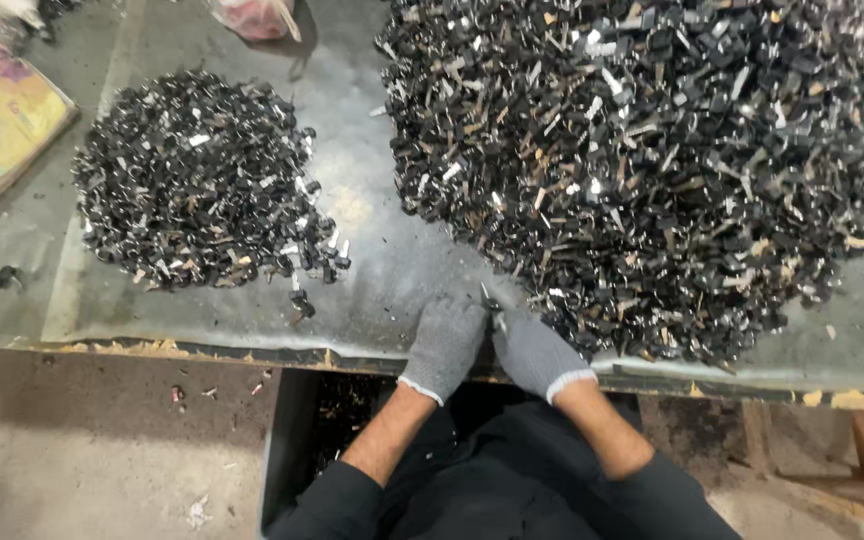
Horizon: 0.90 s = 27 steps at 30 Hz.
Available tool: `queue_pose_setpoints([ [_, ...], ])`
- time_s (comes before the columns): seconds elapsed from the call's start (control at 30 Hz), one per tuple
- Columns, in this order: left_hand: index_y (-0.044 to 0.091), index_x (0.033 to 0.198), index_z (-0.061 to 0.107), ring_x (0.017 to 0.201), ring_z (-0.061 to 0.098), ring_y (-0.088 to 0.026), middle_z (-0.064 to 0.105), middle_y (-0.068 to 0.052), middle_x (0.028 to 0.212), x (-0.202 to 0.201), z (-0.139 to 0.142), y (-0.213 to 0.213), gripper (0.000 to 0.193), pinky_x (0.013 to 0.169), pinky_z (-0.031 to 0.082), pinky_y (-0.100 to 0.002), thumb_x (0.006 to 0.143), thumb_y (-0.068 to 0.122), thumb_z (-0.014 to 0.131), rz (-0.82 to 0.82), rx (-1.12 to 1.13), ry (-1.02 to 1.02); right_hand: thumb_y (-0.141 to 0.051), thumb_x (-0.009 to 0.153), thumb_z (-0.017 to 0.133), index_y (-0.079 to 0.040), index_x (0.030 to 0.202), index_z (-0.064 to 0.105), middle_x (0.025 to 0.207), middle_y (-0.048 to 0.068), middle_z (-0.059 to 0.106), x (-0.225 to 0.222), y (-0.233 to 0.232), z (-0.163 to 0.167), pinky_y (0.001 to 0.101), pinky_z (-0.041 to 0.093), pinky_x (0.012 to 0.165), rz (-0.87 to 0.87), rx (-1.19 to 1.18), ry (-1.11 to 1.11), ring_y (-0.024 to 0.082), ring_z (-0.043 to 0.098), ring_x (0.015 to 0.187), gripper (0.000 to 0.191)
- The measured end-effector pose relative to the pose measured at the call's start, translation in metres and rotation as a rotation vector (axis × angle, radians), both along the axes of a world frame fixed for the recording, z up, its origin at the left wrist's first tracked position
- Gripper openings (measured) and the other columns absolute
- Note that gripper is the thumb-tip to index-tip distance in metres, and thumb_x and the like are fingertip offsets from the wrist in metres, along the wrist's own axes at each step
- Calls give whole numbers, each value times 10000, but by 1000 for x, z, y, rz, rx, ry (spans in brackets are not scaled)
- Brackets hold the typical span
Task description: The person picks small black metal parts one at a time from a large pile on the right side of the workbench and places them onto a smaller pile on the left, repeating the same transfer throughout the clip.
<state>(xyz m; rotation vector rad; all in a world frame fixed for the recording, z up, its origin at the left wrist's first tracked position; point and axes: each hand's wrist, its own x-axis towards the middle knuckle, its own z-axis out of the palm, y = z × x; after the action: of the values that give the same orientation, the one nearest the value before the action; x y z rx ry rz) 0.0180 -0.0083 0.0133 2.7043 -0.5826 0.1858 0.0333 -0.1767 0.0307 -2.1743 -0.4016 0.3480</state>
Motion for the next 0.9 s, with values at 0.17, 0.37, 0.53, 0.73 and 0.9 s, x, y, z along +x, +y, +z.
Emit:
queue_pose_setpoints([
  [0.17,17,1123,640,856,643,-381,671,-141,899,-6,0,3,322,762,477,-514,809,81,666,84,-326,20,-268,979,569,-86,1284,556,984,267,723,-10,0,5,570,538,793,-60,-359,148,471,695,892,356],
  [0.37,102,1069,664,828,655,-371,654,-141,847,-5,-3,5,292,776,489,-513,797,8,616,43,-301,-7,-270,1020,522,-13,1143,569,1033,255,702,-26,14,0,547,578,707,-42,-528,-154,442,714,894,288],
  [0.53,78,1086,633,837,659,-366,661,-126,825,-7,-3,10,250,778,501,-513,838,50,631,49,-351,96,-249,989,569,-34,1173,574,996,259,721,-2,12,8,539,561,793,91,-305,86,450,706,912,283],
  [0.73,65,1048,661,771,670,-374,676,-146,807,-20,-6,5,223,696,503,-522,834,123,688,145,-165,-34,-198,963,527,-175,1547,353,1123,271,650,-16,8,23,537,575,764,-24,-378,81,453,692,912,610],
  [0.9,80,815,671,748,665,-374,670,-148,770,-19,-11,4,129,700,505,-519,829,195,727,245,-136,94,-229,983,550,-90,1257,506,1133,169,686,-36,1,10,498,599,732,27,-656,51,379,728,918,310],
])
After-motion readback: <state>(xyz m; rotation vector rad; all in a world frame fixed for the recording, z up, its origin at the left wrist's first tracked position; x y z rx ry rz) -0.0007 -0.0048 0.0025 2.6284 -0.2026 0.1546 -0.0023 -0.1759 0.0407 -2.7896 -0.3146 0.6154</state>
